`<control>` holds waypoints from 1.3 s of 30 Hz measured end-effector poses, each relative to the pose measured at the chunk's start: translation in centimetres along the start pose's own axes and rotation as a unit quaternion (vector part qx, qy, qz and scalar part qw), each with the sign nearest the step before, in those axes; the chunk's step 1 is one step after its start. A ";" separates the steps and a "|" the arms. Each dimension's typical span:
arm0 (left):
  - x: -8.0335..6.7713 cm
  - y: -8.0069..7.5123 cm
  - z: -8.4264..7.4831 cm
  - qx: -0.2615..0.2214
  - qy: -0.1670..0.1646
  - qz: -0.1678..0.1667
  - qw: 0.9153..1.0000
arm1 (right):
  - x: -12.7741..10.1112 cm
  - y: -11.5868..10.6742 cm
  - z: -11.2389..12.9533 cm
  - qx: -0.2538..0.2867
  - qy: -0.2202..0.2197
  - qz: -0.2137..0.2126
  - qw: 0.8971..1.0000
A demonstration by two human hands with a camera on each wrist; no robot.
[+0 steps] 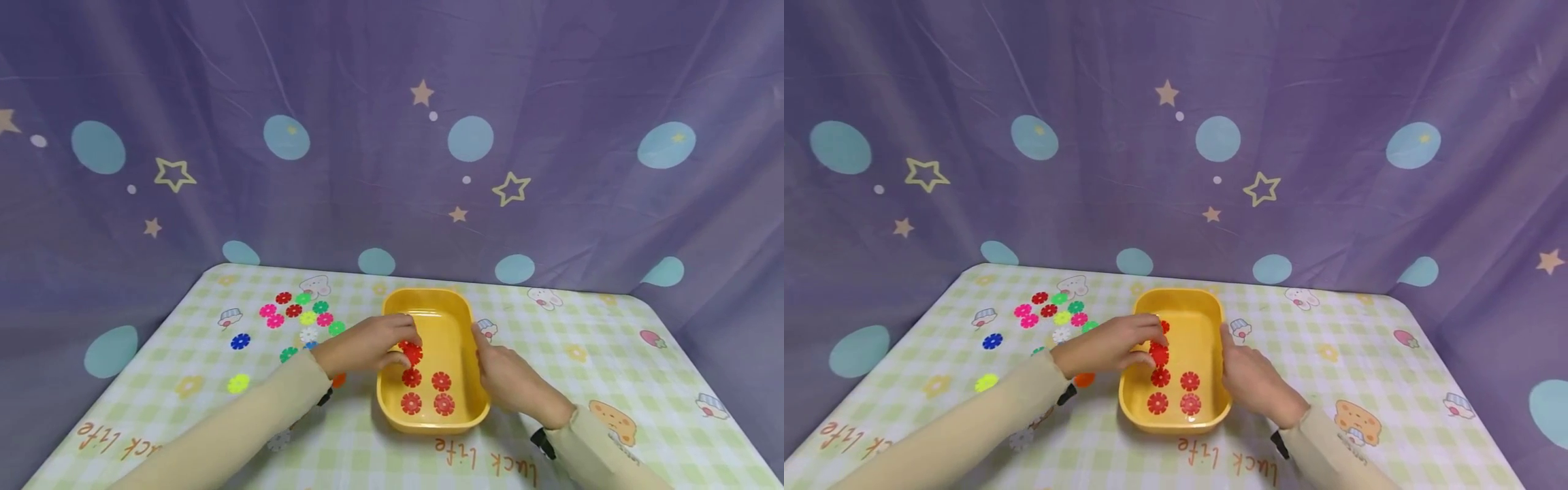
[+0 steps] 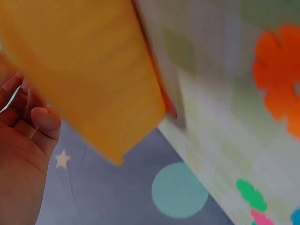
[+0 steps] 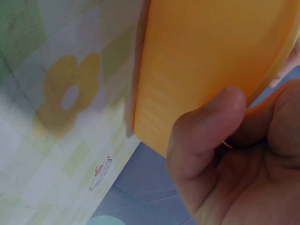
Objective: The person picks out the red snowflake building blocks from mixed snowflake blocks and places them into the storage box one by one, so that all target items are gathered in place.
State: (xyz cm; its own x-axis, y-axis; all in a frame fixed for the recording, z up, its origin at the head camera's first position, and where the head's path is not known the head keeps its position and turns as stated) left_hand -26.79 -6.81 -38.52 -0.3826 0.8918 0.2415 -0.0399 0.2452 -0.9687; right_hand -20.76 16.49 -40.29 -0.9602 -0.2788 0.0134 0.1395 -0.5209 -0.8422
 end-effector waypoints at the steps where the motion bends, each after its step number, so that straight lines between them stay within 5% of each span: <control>1: 0.3 0.3 0.0 -0.001 0.000 0.002 1.000 | 0.0 0.0 0.0 0.001 0.000 0.000 1.000; 12: 2.2 1.8 -0.3 0.012 -0.031 0.017 0.999 | 0.1 -0.1 0.1 0.010 0.019 0.010 1.000; 20: 4.1 3.2 -0.3 0.054 -0.046 0.066 0.995 | 0.1 0.0 -0.1 0.026 0.033 0.024 0.999; 28: 5.4 4.1 -0.2 0.089 -0.024 0.101 0.991 | 0.1 -0.1 -0.1 0.011 0.014 0.017 1.000; 35: 5.7 4.3 -0.3 0.123 0.026 0.132 0.983 | 0.1 -0.1 -0.1 0.012 0.004 0.012 1.000; 39: 5.9 4.7 -0.1 0.129 0.018 0.137 0.982 | 0.1 -0.1 0.0 0.014 0.010 0.014 1.000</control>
State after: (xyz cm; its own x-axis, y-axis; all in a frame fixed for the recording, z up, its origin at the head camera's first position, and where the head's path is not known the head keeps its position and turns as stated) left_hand -29.13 -0.33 -41.60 -0.3795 0.9246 -0.0335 -0.1739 -0.1068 -0.9790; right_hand -20.88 16.47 -40.19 -0.9603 -0.2783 -0.0207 0.1731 -0.5359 -0.8264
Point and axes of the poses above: each hand's wrist, its own x-axis towards the middle knuckle, its own y-axis out of the palm, z = x × y, the point moved 2 cm from there along x, towards the middle knuckle, and after that the axes turned 10 degrees about x, right-handed, at the moved point
